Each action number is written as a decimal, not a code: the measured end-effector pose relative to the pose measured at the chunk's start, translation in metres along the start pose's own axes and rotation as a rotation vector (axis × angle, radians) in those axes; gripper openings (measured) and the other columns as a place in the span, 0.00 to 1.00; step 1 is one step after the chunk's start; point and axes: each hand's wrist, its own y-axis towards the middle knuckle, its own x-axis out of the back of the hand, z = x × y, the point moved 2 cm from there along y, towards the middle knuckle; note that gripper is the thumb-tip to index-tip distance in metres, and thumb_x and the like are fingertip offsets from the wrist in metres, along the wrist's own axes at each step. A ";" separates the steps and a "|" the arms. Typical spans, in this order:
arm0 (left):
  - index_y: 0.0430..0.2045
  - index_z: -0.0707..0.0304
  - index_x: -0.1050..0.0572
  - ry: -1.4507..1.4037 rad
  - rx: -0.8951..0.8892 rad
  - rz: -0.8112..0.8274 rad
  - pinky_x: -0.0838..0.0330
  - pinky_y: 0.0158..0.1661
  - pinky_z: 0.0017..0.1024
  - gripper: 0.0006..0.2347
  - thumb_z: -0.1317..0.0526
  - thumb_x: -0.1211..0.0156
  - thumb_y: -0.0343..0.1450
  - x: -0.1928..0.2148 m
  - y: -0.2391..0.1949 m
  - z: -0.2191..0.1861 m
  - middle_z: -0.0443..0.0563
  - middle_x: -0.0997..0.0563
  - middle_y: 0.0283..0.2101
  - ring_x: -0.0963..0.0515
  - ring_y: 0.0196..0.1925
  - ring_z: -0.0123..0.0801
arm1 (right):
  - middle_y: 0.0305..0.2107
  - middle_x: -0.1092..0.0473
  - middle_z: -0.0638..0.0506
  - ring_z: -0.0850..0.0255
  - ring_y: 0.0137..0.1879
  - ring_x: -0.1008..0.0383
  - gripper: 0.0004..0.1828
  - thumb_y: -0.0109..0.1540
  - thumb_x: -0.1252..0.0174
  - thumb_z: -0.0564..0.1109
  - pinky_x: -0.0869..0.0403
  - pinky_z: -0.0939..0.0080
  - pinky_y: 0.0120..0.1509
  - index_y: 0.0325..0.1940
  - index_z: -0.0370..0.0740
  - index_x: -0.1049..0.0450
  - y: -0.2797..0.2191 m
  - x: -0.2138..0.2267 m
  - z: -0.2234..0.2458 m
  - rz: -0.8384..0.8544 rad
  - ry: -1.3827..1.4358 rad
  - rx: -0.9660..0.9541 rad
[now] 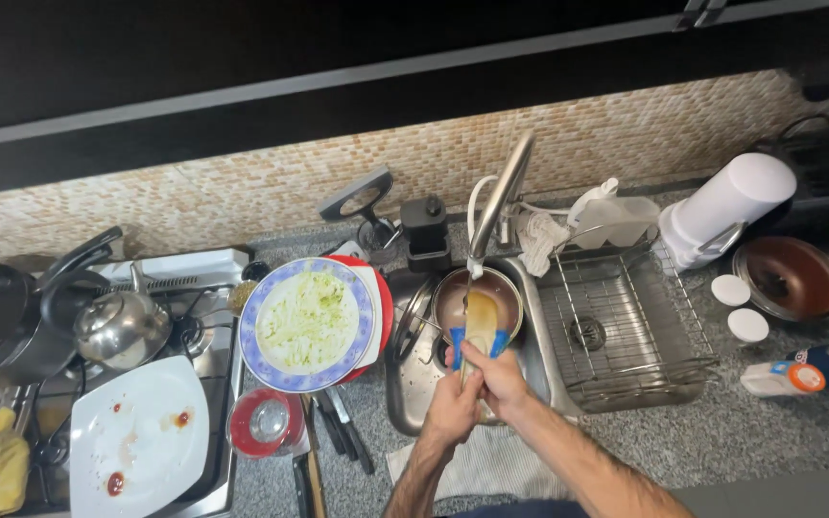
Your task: Washing and rinsing kitchen items including plates, a pot, and utensils in a kitchen sink.
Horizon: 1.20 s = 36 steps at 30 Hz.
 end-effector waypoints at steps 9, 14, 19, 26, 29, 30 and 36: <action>0.24 0.67 0.26 -0.109 -0.013 0.015 0.44 0.14 0.28 0.16 0.54 0.48 0.78 -0.001 0.012 0.027 0.42 0.32 0.13 0.36 0.11 0.21 | 0.31 0.22 0.46 0.58 0.34 0.20 0.09 0.65 0.42 0.42 0.21 0.58 0.37 0.46 0.36 0.22 0.011 -0.006 0.000 -0.042 -0.080 0.040; 0.24 0.65 0.27 -0.103 0.106 0.020 0.45 0.14 0.27 0.16 0.53 0.47 0.78 -0.003 -0.014 0.032 0.41 0.33 0.13 0.36 0.12 0.21 | 0.31 0.21 0.45 0.58 0.33 0.21 0.12 0.67 0.44 0.43 0.21 0.59 0.37 0.48 0.32 0.22 0.026 0.020 -0.027 -0.024 0.005 0.061; 0.24 0.65 0.28 -0.138 0.087 -0.010 0.47 0.13 0.27 0.16 0.53 0.49 0.77 0.000 -0.006 0.009 0.40 0.34 0.12 0.39 0.10 0.22 | 0.30 0.22 0.46 0.58 0.33 0.20 0.10 0.64 0.43 0.39 0.23 0.58 0.34 0.49 0.37 0.23 -0.008 -0.006 -0.012 -0.091 -0.145 -0.058; 0.27 0.66 0.26 -0.056 -0.002 0.063 0.43 0.16 0.24 0.16 0.53 0.50 0.79 0.013 0.032 0.069 0.38 0.32 0.15 0.36 0.14 0.19 | 0.29 0.23 0.44 0.57 0.30 0.21 0.11 0.70 0.46 0.40 0.21 0.57 0.35 0.44 0.26 0.24 0.095 0.074 0.042 -0.272 -0.225 0.294; 0.28 0.65 0.26 -0.136 -0.044 0.039 0.43 0.16 0.24 0.18 0.51 0.54 0.80 0.021 0.078 0.087 0.40 0.31 0.17 0.36 0.14 0.19 | 0.30 0.21 0.44 0.58 0.32 0.19 0.10 0.68 0.44 0.40 0.20 0.59 0.38 0.44 0.28 0.23 0.078 0.085 0.034 -0.212 -0.309 0.305; 0.30 0.65 0.26 -0.182 -0.047 0.042 0.43 0.17 0.23 0.17 0.52 0.55 0.81 0.019 0.091 0.085 0.41 0.30 0.19 0.35 0.16 0.19 | 0.31 0.21 0.44 0.58 0.33 0.19 0.10 0.67 0.43 0.40 0.19 0.58 0.38 0.44 0.28 0.23 0.070 0.088 0.030 -0.214 -0.320 0.220; 0.44 0.68 0.25 -0.410 -0.180 0.146 0.29 0.36 0.24 0.10 0.60 0.52 0.79 0.011 0.168 0.093 0.47 0.19 0.34 0.23 0.33 0.24 | 0.34 0.20 0.43 0.57 0.37 0.18 0.13 0.65 0.40 0.44 0.20 0.57 0.42 0.46 0.30 0.21 0.038 0.124 -0.007 -0.141 -0.542 0.042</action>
